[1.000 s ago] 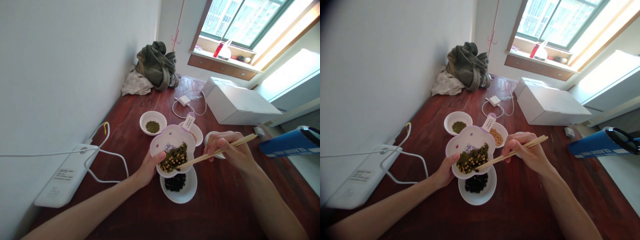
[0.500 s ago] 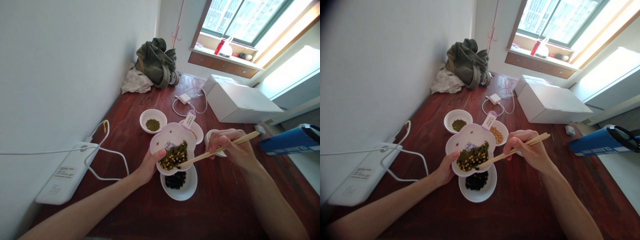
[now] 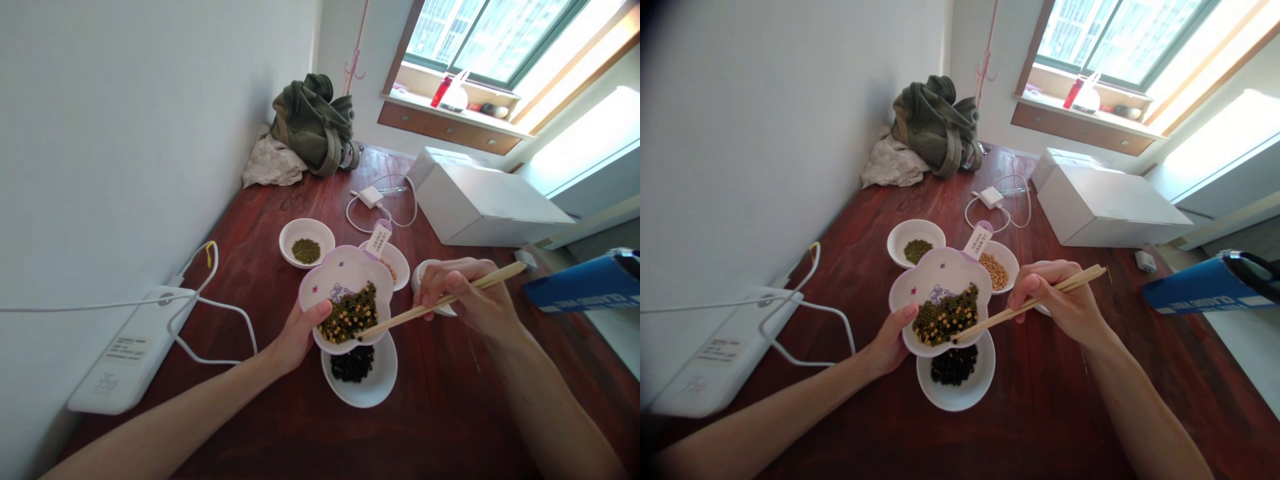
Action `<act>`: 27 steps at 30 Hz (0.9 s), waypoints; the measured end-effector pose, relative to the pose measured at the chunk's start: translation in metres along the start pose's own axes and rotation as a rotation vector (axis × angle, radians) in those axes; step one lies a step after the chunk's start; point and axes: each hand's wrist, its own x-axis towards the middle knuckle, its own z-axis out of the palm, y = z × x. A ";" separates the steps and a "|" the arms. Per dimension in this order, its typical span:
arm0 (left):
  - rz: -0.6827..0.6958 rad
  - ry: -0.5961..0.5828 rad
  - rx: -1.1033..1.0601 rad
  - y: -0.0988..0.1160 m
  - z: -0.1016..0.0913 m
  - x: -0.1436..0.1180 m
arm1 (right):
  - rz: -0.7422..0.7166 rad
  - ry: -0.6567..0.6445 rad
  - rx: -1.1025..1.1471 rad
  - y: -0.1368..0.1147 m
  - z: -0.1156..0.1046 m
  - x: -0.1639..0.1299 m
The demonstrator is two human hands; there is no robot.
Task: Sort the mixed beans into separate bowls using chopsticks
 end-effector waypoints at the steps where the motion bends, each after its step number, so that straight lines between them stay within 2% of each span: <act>1: 0.006 0.001 0.001 0.000 0.000 0.000 | 0.007 0.003 0.007 0.000 0.000 0.000; 6: -0.003 -0.011 0.020 0.000 -0.002 0.000 | 0.037 0.001 0.037 0.003 0.002 0.000; 14: -0.002 -0.017 0.035 -0.002 -0.004 0.001 | -0.017 0.004 0.080 0.003 0.002 0.000; 17: -0.002 -0.026 0.042 -0.003 -0.004 0.001 | -0.027 0.042 0.053 0.002 0.004 0.000; 27: 0.004 -0.017 0.009 -0.001 -0.003 0.001 | -0.061 0.039 0.007 0.001 0.010 0.004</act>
